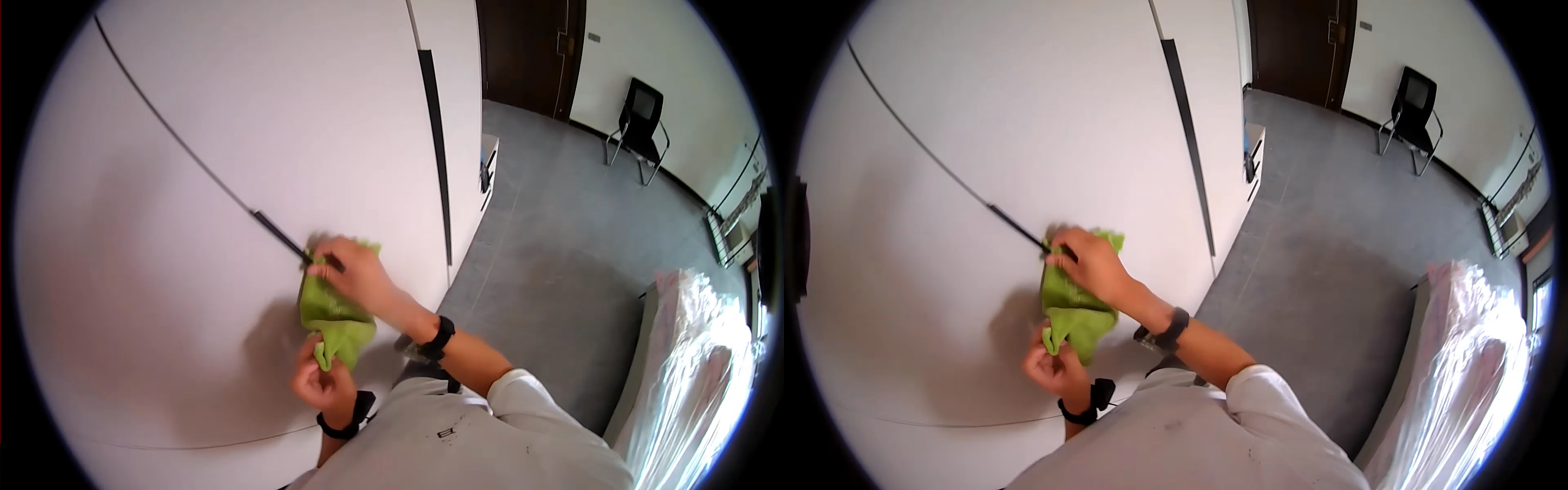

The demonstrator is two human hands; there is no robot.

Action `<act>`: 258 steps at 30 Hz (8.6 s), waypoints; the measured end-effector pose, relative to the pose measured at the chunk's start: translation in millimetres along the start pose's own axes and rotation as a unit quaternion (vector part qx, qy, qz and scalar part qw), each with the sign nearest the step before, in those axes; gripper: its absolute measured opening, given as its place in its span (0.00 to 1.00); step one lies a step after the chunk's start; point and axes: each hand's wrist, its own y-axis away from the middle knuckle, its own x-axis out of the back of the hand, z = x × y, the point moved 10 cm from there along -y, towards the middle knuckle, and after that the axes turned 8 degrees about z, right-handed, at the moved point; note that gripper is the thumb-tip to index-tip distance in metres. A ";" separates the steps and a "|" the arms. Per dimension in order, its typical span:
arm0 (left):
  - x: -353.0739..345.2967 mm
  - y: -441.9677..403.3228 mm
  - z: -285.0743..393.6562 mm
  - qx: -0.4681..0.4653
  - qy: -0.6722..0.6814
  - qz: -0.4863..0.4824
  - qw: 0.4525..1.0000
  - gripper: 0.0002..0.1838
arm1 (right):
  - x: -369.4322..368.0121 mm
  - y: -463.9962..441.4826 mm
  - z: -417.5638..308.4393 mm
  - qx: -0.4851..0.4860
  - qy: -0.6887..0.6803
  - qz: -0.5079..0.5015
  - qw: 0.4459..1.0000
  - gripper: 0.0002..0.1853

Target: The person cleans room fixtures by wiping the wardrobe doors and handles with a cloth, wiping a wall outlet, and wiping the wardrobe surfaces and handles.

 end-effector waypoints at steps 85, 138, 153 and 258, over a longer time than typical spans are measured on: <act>-244.3 10.6 -55.8 0.289 -0.057 0.107 0.950 0.11 | 276.3 -307.0 124.5 0.027 -0.032 0.000 0.999 0.08; -231.9 22.9 -37.2 0.278 -0.143 0.040 0.949 0.12 | 243.4 -312.5 131.1 0.099 -0.048 -0.078 0.991 0.09; -229.8 20.3 -34.1 0.275 -0.163 0.072 0.945 0.12 | 239.5 -321.8 132.2 0.055 -0.087 -0.060 0.993 0.09; -70.5 132.9 66.3 0.153 -0.162 0.424 0.878 0.10 | 9.1 -125.2 -11.7 0.051 -0.240 -0.158 0.956 0.06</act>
